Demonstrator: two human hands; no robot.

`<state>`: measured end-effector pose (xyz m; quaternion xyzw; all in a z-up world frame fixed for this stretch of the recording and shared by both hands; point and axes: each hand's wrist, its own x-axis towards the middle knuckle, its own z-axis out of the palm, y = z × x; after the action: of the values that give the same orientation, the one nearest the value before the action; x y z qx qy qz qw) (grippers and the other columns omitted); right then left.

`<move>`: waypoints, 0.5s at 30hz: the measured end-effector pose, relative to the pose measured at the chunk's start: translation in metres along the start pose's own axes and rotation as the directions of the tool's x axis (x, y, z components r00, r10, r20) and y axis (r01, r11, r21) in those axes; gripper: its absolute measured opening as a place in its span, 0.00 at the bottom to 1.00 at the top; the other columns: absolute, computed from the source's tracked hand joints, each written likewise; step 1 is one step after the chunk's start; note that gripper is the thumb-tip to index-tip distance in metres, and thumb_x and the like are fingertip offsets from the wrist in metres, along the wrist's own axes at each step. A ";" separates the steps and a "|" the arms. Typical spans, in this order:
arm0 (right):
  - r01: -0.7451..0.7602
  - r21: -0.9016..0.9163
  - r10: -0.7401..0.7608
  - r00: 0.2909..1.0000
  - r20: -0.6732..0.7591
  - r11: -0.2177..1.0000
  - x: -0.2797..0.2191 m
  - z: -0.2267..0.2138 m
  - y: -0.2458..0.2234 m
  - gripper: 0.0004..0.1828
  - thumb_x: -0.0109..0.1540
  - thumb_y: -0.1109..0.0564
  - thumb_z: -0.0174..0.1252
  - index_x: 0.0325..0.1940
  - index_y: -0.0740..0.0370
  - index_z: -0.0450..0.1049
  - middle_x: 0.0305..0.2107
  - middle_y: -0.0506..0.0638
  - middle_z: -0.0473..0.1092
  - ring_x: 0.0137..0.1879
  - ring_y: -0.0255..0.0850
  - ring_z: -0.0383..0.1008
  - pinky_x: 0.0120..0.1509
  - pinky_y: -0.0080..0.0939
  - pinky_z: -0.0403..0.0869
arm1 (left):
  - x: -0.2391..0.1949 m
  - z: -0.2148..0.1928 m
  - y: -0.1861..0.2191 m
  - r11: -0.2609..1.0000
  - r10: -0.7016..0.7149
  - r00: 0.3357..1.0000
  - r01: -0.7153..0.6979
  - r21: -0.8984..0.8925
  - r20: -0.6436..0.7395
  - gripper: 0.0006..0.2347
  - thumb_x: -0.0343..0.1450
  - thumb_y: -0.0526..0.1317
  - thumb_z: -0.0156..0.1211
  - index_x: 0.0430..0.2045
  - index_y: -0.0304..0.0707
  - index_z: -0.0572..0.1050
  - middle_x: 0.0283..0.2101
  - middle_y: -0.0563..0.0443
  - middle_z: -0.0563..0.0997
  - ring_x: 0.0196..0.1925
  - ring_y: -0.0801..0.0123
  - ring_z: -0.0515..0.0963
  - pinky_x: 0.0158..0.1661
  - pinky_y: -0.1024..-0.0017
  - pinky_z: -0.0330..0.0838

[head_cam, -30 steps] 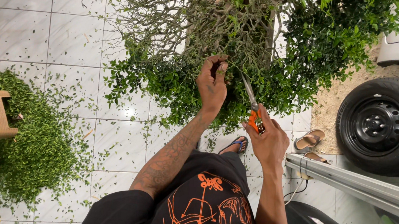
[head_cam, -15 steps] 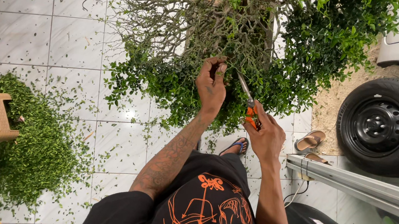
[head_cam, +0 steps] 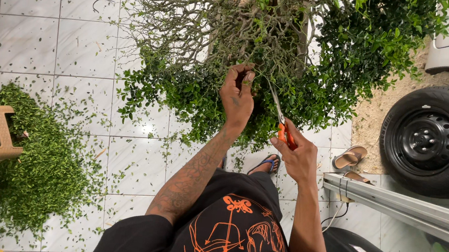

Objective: The person trims a bonsai tree using orange-handled shears, cutting small branches and leaves while holding the foliage with the left hand. Trimmed leaves and small branches fall onto the tiled floor below.

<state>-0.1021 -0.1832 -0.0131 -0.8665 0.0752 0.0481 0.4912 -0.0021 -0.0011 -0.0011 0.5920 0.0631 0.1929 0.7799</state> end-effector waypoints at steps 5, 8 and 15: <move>-0.076 0.039 0.073 0.995 0.070 0.996 0.004 -0.002 -0.012 0.38 0.58 0.41 0.71 0.69 0.57 0.72 0.48 0.69 0.76 0.20 0.38 0.71 0.35 0.44 0.73 | -0.003 0.001 0.005 1.000 -0.012 1.000 0.011 0.015 0.005 0.08 0.81 0.35 0.44 0.48 0.32 0.71 0.39 0.44 0.77 0.31 0.73 0.71 0.29 0.72 0.74; -0.098 0.068 0.092 0.992 0.082 0.993 0.006 -0.002 -0.019 0.38 0.59 0.41 0.70 0.68 0.59 0.72 0.40 0.67 0.77 0.19 0.38 0.70 0.33 0.41 0.72 | -0.003 0.002 0.007 1.000 -0.007 1.000 0.007 0.009 -0.002 0.08 0.81 0.35 0.45 0.48 0.32 0.71 0.38 0.44 0.77 0.31 0.72 0.72 0.29 0.72 0.74; -0.081 0.126 0.069 0.993 0.094 0.989 0.004 -0.004 -0.032 0.35 0.59 0.49 0.71 0.69 0.60 0.71 0.21 0.59 0.74 0.16 0.37 0.69 0.30 0.36 0.70 | -0.003 0.001 -0.004 0.999 -0.013 1.000 0.013 -0.031 0.000 0.08 0.82 0.35 0.43 0.49 0.31 0.70 0.40 0.44 0.77 0.31 0.72 0.72 0.30 0.72 0.75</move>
<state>-0.0924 -0.1709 0.0157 -0.8262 0.0887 0.1004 0.5472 -0.0033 -0.0038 -0.0045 0.5795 0.0641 0.1890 0.7902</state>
